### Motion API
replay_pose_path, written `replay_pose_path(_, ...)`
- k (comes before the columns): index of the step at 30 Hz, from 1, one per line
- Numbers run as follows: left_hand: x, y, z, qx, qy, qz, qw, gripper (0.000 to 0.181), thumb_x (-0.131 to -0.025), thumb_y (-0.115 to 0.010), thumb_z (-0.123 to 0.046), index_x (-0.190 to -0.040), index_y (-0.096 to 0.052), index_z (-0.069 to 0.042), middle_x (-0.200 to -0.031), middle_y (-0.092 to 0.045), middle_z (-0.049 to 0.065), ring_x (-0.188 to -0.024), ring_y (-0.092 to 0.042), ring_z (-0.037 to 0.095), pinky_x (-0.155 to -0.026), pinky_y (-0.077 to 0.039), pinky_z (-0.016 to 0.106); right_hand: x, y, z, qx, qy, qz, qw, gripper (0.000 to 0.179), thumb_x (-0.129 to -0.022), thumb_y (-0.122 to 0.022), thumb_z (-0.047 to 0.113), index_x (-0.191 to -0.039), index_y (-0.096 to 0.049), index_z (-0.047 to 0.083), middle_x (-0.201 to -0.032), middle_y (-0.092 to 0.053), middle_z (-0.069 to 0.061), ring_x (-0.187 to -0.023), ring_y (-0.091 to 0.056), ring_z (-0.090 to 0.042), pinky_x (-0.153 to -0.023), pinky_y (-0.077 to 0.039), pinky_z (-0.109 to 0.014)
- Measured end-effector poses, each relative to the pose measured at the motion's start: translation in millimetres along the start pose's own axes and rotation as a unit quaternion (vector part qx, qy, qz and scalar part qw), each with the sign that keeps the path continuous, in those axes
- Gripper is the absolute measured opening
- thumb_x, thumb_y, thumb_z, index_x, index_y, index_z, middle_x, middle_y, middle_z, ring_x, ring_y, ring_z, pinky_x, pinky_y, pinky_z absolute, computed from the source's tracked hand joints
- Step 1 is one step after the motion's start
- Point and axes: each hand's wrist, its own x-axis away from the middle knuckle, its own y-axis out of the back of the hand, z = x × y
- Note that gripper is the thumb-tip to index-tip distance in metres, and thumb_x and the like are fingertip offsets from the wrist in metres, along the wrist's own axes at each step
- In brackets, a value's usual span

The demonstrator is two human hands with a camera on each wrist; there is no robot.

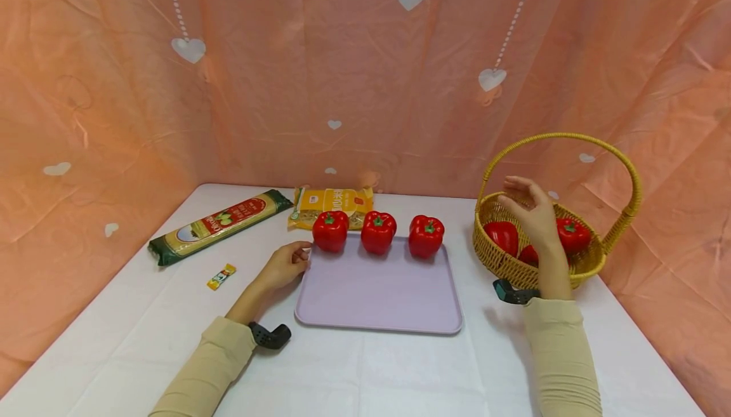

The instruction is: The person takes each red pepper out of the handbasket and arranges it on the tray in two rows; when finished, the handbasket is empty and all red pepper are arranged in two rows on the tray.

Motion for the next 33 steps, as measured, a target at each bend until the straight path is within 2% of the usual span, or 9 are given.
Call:
replay_pose_path(3,0.0,0.1,0.3,-0.002,0.0,0.001,1.0,0.039,-0.085,-0.056,0.004,-0.123,-0.05,0.01,-0.089,-0.055,0.013,-0.074,-0.049,0.018,-0.063,-0.044,0.025,-2.9,16,3,0.003,-0.005,-0.069,0.9976,0.037,-0.084,-0.062,-0.003,-0.121,-0.056,-0.001,-0.105,-0.06,0.005,-0.098,-0.056,-0.008,-0.078,-0.044,-0.01)
replay_pose_path(6,-0.4,0.3,0.1,-0.001,-0.001,0.002,1.0,0.04,-0.085,-0.056,0.004,-0.124,-0.05,0.01,-0.089,-0.056,0.013,-0.074,-0.049,0.018,-0.063,-0.044,0.026,-7.1,33,6,0.034,-0.036,-0.13,0.9903,0.035,-0.082,-0.065,-0.001,-0.117,-0.06,0.004,-0.1,-0.06,0.007,-0.094,-0.055,-0.005,-0.076,-0.042,-0.009)
replay_pose_path(10,-1.0,0.9,-1.2,0.002,0.002,0.002,1.0,0.04,-0.085,-0.055,0.004,-0.125,-0.049,0.009,-0.09,-0.055,0.014,-0.074,-0.049,0.018,-0.062,-0.044,0.025,-12.7,52,11,0.075,-0.086,-0.169,0.9789,0.033,-0.081,-0.069,0.003,-0.111,-0.062,0.014,-0.097,-0.058,0.012,-0.091,-0.052,-0.001,-0.072,-0.041,-0.007)
replay_pose_path(14,-1.0,1.6,-2.3,0.003,0.005,0.001,1.0,0.04,-0.085,-0.055,0.004,-0.124,-0.05,0.009,-0.09,-0.055,0.013,-0.074,-0.049,0.018,-0.063,-0.044,0.025,-14.9,66,13,0.124,-0.12,-0.175,0.9694,0.034,-0.08,-0.07,0.009,-0.111,-0.061,0.021,-0.098,-0.055,0.017,-0.089,-0.049,0.002,-0.07,-0.041,-0.006)
replay_pose_path(19,-0.8,1.6,-1.5,0.001,-0.001,0.002,1.0,0.039,-0.085,-0.055,0.004,-0.123,-0.05,0.009,-0.089,-0.055,0.013,-0.075,-0.049,0.019,-0.064,-0.044,0.026,-13.4,78,10,0.169,-0.147,-0.158,0.9617,0.035,-0.081,-0.071,0.016,-0.111,-0.057,0.026,-0.099,-0.049,0.022,-0.092,-0.044,0.003,-0.071,-0.037,-0.005)
replay_pose_path(23,-0.7,1.0,-1.8,0.001,0.002,0.001,1.0,0.038,-0.085,-0.055,0.003,-0.123,-0.051,0.01,-0.089,-0.055,0.013,-0.075,-0.049,0.019,-0.064,-0.044,0.025,-12.2,84,6,0.2,-0.189,-0.14,0.9512,0.04,-0.081,-0.071,0.026,-0.116,-0.051,0.03,-0.102,-0.044,0.025,-0.106,-0.043,-0.009,-0.078,-0.037,-0.01)
replay_pose_path(25,-0.6,0.8,-2.3,0.003,0.006,0.002,1.0,0.038,-0.086,-0.055,0.003,-0.123,-0.051,0.009,-0.089,-0.055,0.013,-0.076,-0.049,0.019,-0.063,-0.043,0.025,-11.8,86,5,0.214,-0.208,-0.134,0.945,0.051,-0.081,-0.07,0.032,-0.126,-0.048,0.024,-0.104,-0.043,0.025,-0.115,-0.039,-0.017,-0.084,-0.037,-0.016)
replay_pose_path(29,-0.7,0.8,-2.7,0.005,0.001,0.0,1.0,0.038,-0.085,-0.055,0.004,-0.122,-0.051,0.01,-0.088,-0.055,0.013,-0.075,-0.049,0.019,-0.062,-0.043,0.024,-11.5,90,0,0.236,-0.226,-0.122,0.9373,0.065,-0.081,-0.069,0.039,-0.136,-0.042,0.017,-0.105,-0.041,0.024,-0.123,-0.033,-0.028,-0.096,-0.036,-0.027)
replay_pose_path(33,-0.6,0.9,-3.0,0.005,-0.007,-0.001,1.0,0.037,-0.084,-0.055,0.004,-0.121,-0.051,0.01,-0.087,-0.055,0.013,-0.075,-0.049,0.019,-0.061,-0.043,0.023,-10.4,94,-5,0.244,-0.229,-0.113,0.9355,0.06,-0.081,-0.068,0.043,-0.131,-0.044,0.019,-0.103,-0.04,0.023,-0.123,-0.032,-0.031,-0.098,-0.035,-0.031)
